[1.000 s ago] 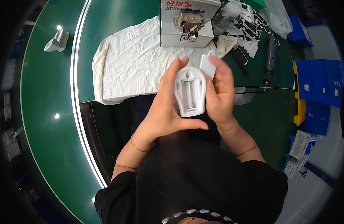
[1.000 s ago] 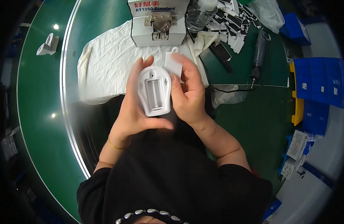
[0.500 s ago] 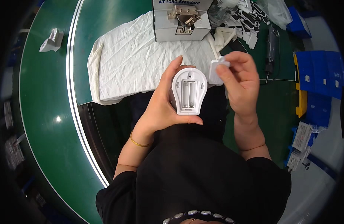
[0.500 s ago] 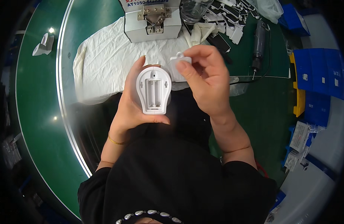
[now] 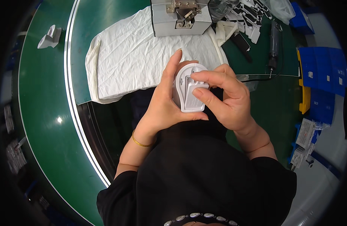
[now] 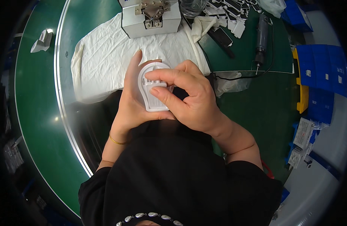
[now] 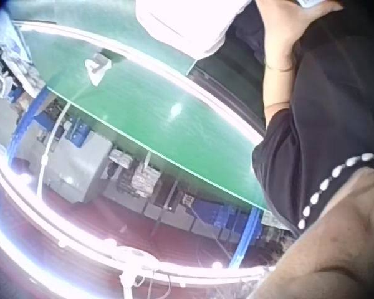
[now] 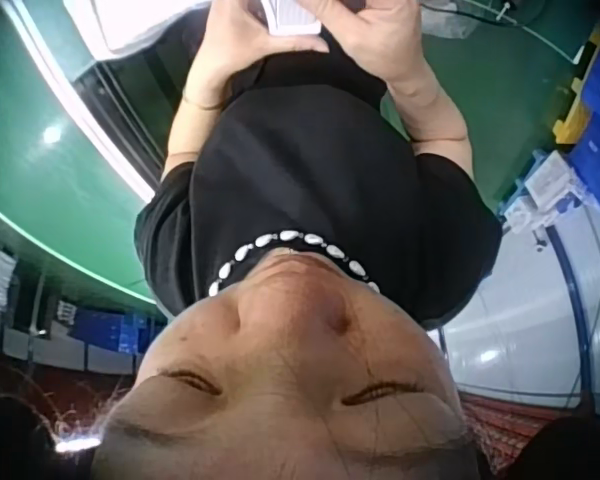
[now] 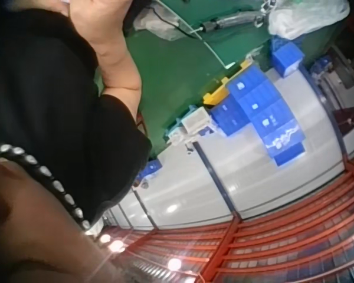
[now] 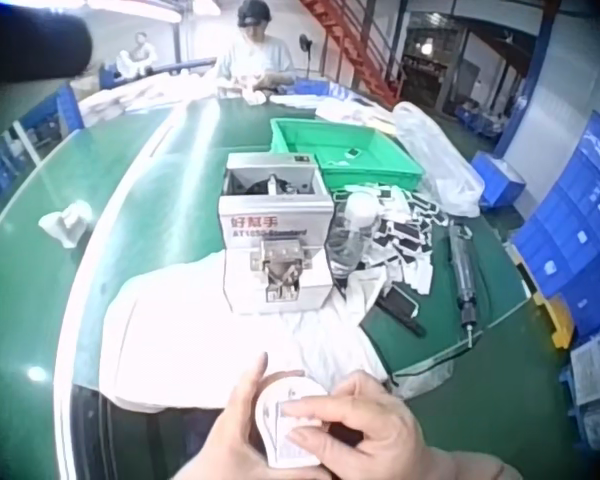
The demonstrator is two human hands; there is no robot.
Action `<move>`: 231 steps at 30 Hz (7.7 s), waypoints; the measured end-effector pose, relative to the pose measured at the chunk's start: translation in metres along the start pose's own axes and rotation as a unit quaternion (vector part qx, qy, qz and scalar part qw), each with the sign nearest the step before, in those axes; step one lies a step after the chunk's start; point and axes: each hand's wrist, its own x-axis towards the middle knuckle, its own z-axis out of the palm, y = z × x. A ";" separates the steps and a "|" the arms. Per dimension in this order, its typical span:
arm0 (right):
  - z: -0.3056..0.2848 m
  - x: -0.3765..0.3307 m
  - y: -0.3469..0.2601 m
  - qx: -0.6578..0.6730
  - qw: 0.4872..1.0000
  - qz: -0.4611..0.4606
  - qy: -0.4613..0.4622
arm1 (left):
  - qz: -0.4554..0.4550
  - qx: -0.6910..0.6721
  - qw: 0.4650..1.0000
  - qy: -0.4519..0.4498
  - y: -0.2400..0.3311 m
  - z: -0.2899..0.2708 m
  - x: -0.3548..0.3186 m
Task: Assemble plastic electronic housings by inserting components and securing them with an electric screwdriver.
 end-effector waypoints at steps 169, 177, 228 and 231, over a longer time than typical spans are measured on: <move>-0.003 0.088 -0.021 0.032 0.980 -0.183 0.076 | 0.141 0.342 0.927 0.065 -0.036 0.000 0.006; -0.030 0.094 -0.017 0.225 0.958 -0.136 0.115 | 0.154 0.328 0.930 0.064 -0.038 0.002 0.006; -0.022 0.060 0.034 -0.403 0.893 -0.202 -0.001 | 0.141 0.356 0.920 0.078 -0.038 0.002 0.007; -0.008 0.055 0.041 -0.294 0.953 -0.063 -0.044 | 0.141 0.353 0.921 0.082 -0.040 0.002 0.008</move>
